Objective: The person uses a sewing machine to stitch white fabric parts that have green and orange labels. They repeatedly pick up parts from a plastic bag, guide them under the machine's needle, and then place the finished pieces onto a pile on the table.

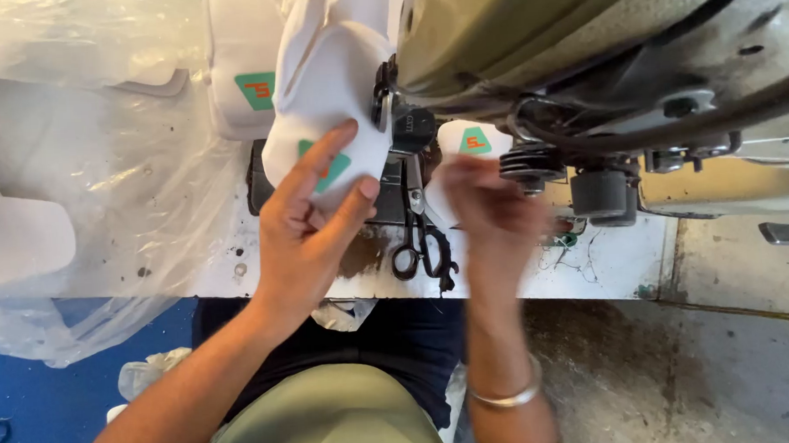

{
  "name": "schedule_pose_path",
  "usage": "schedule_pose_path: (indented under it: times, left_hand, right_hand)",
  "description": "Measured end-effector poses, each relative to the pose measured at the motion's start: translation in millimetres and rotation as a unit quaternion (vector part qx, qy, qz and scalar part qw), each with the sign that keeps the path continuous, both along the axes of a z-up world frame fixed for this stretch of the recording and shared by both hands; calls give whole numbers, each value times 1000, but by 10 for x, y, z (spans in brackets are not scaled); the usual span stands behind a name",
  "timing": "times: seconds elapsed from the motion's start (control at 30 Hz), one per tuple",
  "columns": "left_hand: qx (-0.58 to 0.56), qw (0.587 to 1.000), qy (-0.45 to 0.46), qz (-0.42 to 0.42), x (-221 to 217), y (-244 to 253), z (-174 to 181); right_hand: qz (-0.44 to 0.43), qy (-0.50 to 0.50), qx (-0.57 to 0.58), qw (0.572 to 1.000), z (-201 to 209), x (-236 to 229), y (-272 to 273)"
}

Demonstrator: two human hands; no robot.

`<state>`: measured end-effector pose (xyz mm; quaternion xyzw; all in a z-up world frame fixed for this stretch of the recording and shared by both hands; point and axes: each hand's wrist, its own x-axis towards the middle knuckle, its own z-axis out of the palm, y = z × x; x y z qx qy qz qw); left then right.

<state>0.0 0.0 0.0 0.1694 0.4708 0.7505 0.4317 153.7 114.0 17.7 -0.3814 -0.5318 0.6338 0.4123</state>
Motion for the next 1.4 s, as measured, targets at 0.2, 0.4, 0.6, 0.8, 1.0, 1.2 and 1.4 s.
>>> schedule_pose_path:
  times: [0.2, 0.4, 0.6, 0.8, 1.0, 1.2, 1.4]
  left_hand:
    - [-61, 993, 82, -60, -437, 185, 141]
    - [20, 993, 64, -95, -654, -48, -152]
    - [-349, 671, 620, 209, -1189, -1145, -870]
    - [-477, 537, 678, 154, -1427, -1822, -1115]
    - [-336, 620, 664, 248, -886, -1521, -319]
    - [-56, 971, 112, 203, 82, -1298, -591]
    - [-78, 996, 23, -33, 190, -1180, -341]
  right_hand:
    - [-356, -225, 558, 715, 242, 1175, 658]
    - [-350, -416, 618, 568, -487, 1720, 877]
    - [-378, -295, 563, 673, -543, 2240, 1164]
    - [-177, -204, 559, 784, -724, 956, 222]
    - [191, -313, 82, 927, -505, -170, -1069]
    - [297, -1, -205, 933, -643, -183, -1285]
    - [143, 14, -177, 974, -436, 92, -991]
